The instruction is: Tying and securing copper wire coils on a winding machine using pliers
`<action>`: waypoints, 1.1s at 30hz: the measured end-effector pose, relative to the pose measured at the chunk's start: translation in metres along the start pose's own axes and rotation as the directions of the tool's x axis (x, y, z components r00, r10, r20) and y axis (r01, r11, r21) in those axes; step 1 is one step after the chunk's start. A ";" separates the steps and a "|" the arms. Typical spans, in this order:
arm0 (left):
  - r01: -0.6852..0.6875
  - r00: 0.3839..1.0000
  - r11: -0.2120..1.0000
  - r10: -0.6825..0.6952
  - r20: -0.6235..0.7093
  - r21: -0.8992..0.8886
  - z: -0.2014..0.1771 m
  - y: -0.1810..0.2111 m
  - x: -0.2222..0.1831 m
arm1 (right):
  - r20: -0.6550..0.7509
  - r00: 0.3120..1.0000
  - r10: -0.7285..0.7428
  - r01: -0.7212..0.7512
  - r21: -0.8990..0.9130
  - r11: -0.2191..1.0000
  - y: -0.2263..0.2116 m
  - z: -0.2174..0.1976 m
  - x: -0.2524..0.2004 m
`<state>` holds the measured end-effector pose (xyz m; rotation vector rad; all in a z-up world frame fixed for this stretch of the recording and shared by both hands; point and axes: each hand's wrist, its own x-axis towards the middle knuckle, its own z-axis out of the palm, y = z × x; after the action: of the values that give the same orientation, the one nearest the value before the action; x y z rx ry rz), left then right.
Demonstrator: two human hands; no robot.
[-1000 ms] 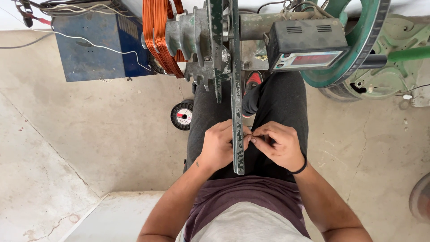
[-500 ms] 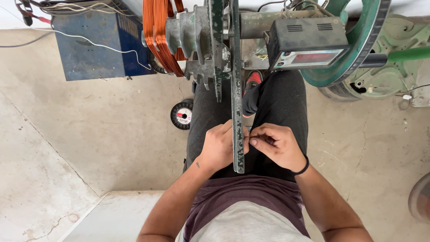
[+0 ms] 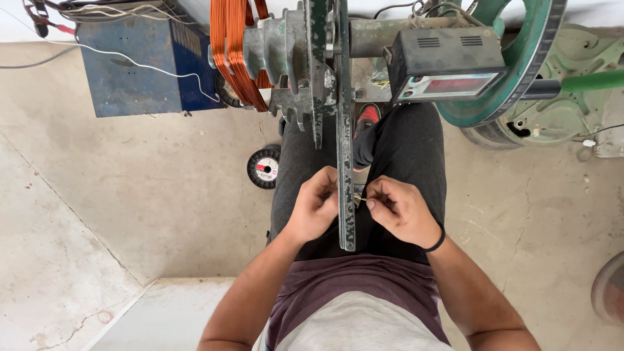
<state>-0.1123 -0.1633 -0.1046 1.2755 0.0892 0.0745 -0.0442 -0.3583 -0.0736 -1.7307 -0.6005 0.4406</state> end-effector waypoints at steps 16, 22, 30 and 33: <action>-0.148 0.983 0.785 0.047 -0.180 -0.601 -0.024 -0.018 0.004 | -0.030 0.993 0.112 -0.116 -0.267 0.957 0.024 -0.036 -0.014; -0.217 0.962 0.768 0.062 -0.268 -0.602 -0.034 -0.008 -0.001 | -0.019 0.985 0.169 -0.164 -0.371 0.914 0.027 -0.055 -0.029; -0.095 0.995 0.799 0.075 -0.059 -0.593 -0.075 0.017 -0.006 | -0.096 0.967 0.234 -0.252 -0.470 0.846 0.047 -0.090 -0.051; -0.058 0.997 0.844 0.077 0.014 -0.534 -0.081 0.002 -0.014 | -0.118 0.956 0.268 -0.291 -0.491 0.821 0.047 -0.101 -0.057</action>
<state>-0.1350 -0.0870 -0.1258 0.7175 -0.0096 0.1279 -0.0233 -0.4791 -0.0969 -2.3467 -0.4507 0.4757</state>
